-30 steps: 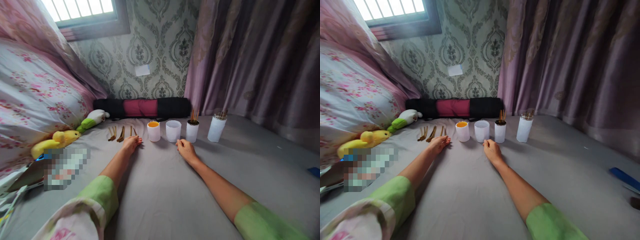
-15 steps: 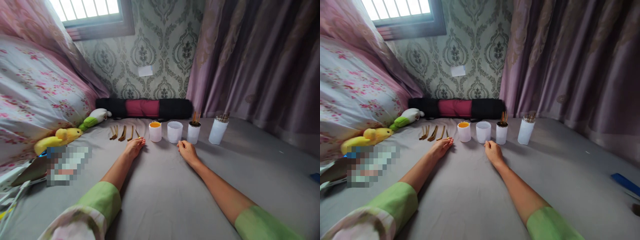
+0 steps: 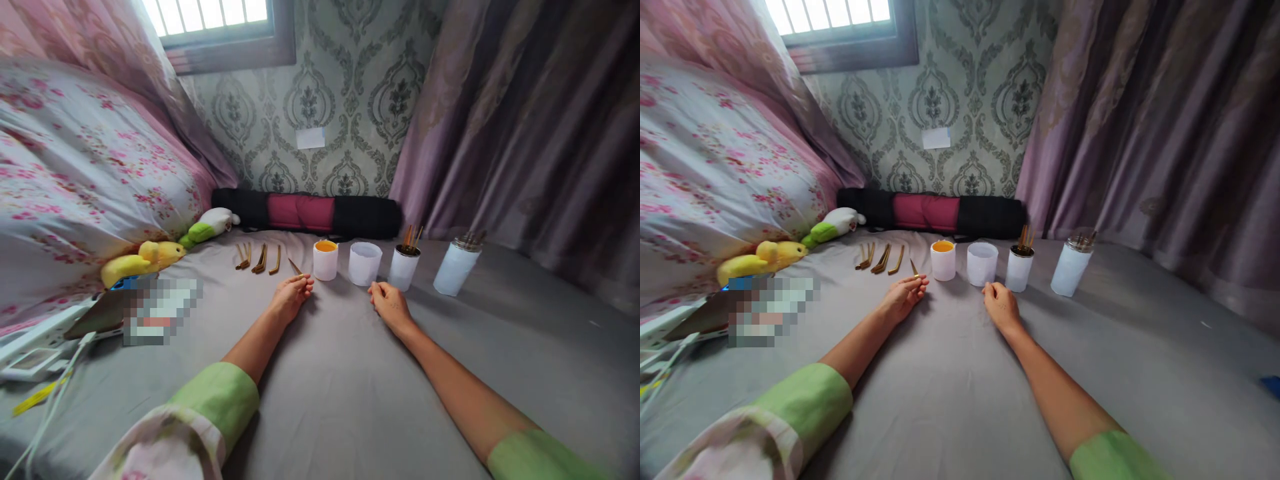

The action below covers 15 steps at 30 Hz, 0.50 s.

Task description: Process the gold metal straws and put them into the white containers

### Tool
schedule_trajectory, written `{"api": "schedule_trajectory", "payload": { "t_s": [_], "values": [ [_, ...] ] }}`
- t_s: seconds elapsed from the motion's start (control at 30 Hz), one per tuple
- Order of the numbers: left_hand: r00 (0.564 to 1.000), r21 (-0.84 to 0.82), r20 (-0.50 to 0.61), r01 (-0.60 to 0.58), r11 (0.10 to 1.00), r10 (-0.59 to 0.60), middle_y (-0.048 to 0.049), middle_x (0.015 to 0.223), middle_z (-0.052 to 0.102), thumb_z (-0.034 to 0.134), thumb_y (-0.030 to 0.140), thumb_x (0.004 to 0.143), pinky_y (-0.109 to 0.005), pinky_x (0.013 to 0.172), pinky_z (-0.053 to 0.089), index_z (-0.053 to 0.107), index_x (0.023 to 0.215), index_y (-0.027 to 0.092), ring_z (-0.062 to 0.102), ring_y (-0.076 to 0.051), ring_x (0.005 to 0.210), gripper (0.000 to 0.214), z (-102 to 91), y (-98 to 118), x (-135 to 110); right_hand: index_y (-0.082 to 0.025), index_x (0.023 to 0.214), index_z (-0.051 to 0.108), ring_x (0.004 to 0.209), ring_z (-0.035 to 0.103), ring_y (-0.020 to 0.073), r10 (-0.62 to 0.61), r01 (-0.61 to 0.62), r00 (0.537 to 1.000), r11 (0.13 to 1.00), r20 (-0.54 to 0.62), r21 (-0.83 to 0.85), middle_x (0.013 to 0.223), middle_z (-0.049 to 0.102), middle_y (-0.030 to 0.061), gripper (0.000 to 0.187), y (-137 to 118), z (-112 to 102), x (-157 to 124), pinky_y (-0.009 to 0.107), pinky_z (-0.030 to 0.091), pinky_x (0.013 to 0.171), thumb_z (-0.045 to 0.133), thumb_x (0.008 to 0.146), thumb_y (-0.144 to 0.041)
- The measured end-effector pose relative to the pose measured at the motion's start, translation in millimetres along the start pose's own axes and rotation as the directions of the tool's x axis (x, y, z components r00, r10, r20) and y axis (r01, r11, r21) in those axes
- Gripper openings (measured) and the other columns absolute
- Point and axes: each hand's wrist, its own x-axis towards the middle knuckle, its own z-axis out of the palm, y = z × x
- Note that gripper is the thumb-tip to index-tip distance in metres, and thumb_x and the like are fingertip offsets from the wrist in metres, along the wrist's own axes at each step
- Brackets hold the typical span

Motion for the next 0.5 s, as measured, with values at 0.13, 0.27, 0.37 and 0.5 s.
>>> {"api": "schedule_trajectory", "payload": {
  "t_s": [0.13, 0.27, 0.37, 0.5],
  "values": [
    [0.997, 0.024, 0.042, -0.063, 0.998, 0.062, -0.008, 0.07, 0.06, 0.052, 0.005, 0.074, -0.017, 0.045, 0.042, 0.056, 0.082, 0.007, 0.053, -0.006, 0.051, 0.01, 1.0, -4.7, -7.7, -0.017, 0.072, 0.058, 0.048, 0.05, 0.0114, 0.008, -0.008, 1.0, 1.0, 0.003, 0.011, 0.056, 0.057, 0.0019, 0.037, -0.5, 0.3, -0.3, 0.022, 0.033, 0.048, 0.033, 0.08, -0.042],
    [0.987, 0.052, 0.091, -0.14, 0.989, 0.135, -0.0069, 0.071, 0.061, 0.054, 0.01, 0.073, -0.017, 0.046, 0.041, 0.056, 0.085, 0.009, 0.054, -0.007, 0.052, 0.012, -0.5, -9.5, -11.3, -0.016, 0.071, 0.058, 0.047, 0.05, 0.0113, 0.002, -0.002, 1.0, 1.0, 0.002, 0.031, 0.055, 0.057, 0.0018, 0.037, 0.2, 0.9, -0.4, 0.022, 0.034, 0.048, 0.034, 0.08, -0.043],
    [0.977, 0.085, 0.107, -0.193, 0.977, 0.184, -0.0057, 0.072, 0.06, 0.057, 0.016, 0.072, -0.017, 0.046, 0.04, 0.057, 0.088, 0.01, 0.053, -0.007, 0.053, 0.017, -0.8, -11.5, -13.2, -0.016, 0.071, 0.058, 0.047, 0.05, 0.0113, -0.004, 0.003, 1.0, 0.999, 0.003, 0.046, 0.055, 0.057, 0.0018, 0.038, 0.6, 0.7, -0.5, 0.022, 0.035, 0.047, 0.034, 0.08, -0.044],
    [0.965, 0.148, 0.109, -0.251, 0.956, 0.237, -0.0047, 0.073, 0.06, 0.06, 0.024, 0.069, -0.018, 0.046, 0.04, 0.057, 0.092, 0.012, 0.053, -0.007, 0.052, 0.027, 1.7, -11.0, -17.8, -0.016, 0.07, 0.057, 0.045, 0.049, 0.0107, 0.004, -0.005, 1.0, 0.995, 0.012, 0.098, 0.055, 0.055, 0.0018, 0.038, -0.4, -0.7, -1.0, 0.021, 0.035, 0.045, 0.035, 0.079, -0.045]
  ]
}}
